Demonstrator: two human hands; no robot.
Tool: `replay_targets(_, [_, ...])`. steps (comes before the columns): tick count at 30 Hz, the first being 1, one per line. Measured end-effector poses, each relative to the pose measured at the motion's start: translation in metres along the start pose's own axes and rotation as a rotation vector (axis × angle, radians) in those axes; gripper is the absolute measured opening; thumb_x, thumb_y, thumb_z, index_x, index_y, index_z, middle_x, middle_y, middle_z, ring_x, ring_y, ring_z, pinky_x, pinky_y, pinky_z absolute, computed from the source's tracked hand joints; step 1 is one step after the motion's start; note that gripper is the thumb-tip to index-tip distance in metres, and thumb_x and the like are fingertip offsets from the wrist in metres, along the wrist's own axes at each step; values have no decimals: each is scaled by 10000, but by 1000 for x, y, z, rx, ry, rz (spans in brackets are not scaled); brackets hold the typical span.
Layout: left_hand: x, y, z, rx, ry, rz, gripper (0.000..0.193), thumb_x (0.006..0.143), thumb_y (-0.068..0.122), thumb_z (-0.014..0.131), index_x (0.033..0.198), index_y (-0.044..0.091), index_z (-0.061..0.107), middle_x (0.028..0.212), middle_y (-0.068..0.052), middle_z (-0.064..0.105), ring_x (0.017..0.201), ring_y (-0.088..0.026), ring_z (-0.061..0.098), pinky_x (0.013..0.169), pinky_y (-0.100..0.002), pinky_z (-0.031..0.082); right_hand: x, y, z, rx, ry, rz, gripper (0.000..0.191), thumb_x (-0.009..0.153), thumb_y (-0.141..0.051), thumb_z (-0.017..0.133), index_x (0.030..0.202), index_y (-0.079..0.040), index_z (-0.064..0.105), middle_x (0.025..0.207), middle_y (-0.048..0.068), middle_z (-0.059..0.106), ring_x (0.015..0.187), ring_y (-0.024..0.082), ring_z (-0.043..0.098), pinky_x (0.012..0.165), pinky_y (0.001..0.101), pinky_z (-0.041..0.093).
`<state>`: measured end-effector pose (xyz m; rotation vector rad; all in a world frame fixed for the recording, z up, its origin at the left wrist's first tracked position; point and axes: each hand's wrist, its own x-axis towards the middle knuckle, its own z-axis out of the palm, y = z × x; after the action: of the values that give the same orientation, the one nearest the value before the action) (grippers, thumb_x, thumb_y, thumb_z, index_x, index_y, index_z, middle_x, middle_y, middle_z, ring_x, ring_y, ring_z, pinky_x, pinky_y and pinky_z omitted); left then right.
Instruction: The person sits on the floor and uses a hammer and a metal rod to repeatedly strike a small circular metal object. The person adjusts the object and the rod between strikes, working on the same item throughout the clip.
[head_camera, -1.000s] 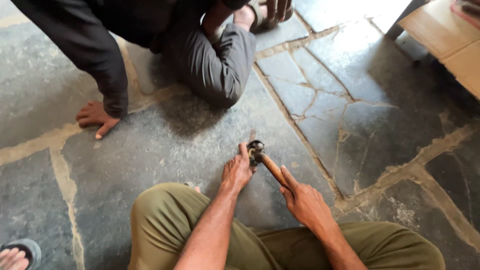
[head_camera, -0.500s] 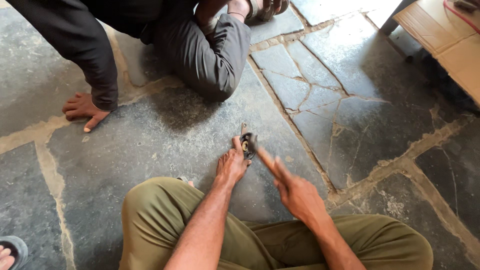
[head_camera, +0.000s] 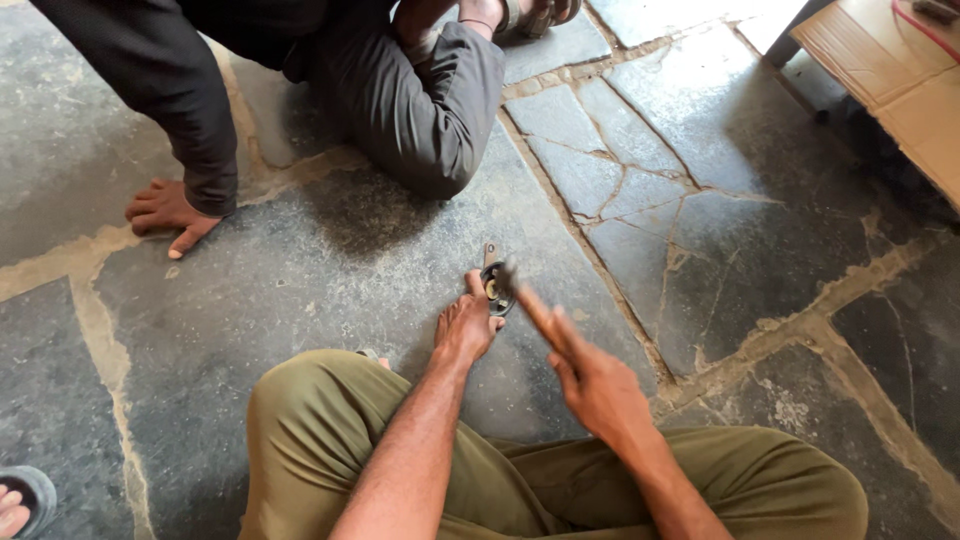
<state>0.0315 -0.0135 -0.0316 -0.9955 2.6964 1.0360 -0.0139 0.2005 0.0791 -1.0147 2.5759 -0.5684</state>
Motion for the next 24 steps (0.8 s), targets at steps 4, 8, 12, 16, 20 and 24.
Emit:
replay_targets(4, [0, -2, 1, 60, 2, 15, 832, 832, 254, 831, 1369, 35, 234, 1002, -292, 720, 953, -444, 729, 824, -513, 571, 0, 8, 4, -83, -54, 17, 650, 955, -344, 631, 1551, -304, 377, 973, 217, 719, 830, 454, 683, 718, 553, 516])
replay_targets(8, [-4, -3, 2, 27, 32, 30, 766, 853, 270, 828, 1325, 28, 275, 1019, -291, 724, 987, -462, 712, 839, -533, 553, -8, 10, 4, 77, 148, -66, 620, 958, -317, 632, 1540, -286, 424, 967, 216, 732, 858, 443, 689, 727, 534, 520])
replay_targets(12, [-5, -1, -1, 10, 7, 20, 767, 865, 255, 807, 1342, 24, 253, 990, -296, 725, 992, -464, 710, 862, -538, 542, -7, 8, 6, 130, 186, -112, 627, 930, -307, 652, 1523, -274, 454, 998, 215, 736, 868, 441, 692, 728, 521, 533])
replay_targets(16, [-6, 2, -4, 34, -1, 22, 773, 835, 243, 815, 1348, 68, 264, 988, -281, 721, 995, -467, 704, 853, -547, 541, -2, 15, 12, -45, -46, 16, 648, 938, -354, 658, 1543, -307, 430, 962, 196, 734, 886, 431, 685, 765, 534, 522])
replay_targets(20, [-9, 3, -5, 60, -38, 17, 725, 871, 277, 799, 1325, 48, 282, 1000, -289, 724, 998, -474, 706, 861, -549, 546, 0, 34, 17, -80, 59, 95, 709, 886, -369, 705, 1528, -237, 433, 1009, 182, 717, 907, 413, 689, 781, 518, 530])
replay_targets(24, [-8, 4, -4, 70, -61, 28, 761, 851, 301, 817, 1313, 25, 278, 1020, -312, 712, 1013, -485, 696, 887, -547, 539, 9, 58, 25, -107, 182, 84, 542, 834, -319, 748, 1340, -215, 587, 1093, 138, 700, 996, 382, 681, 831, 504, 536])
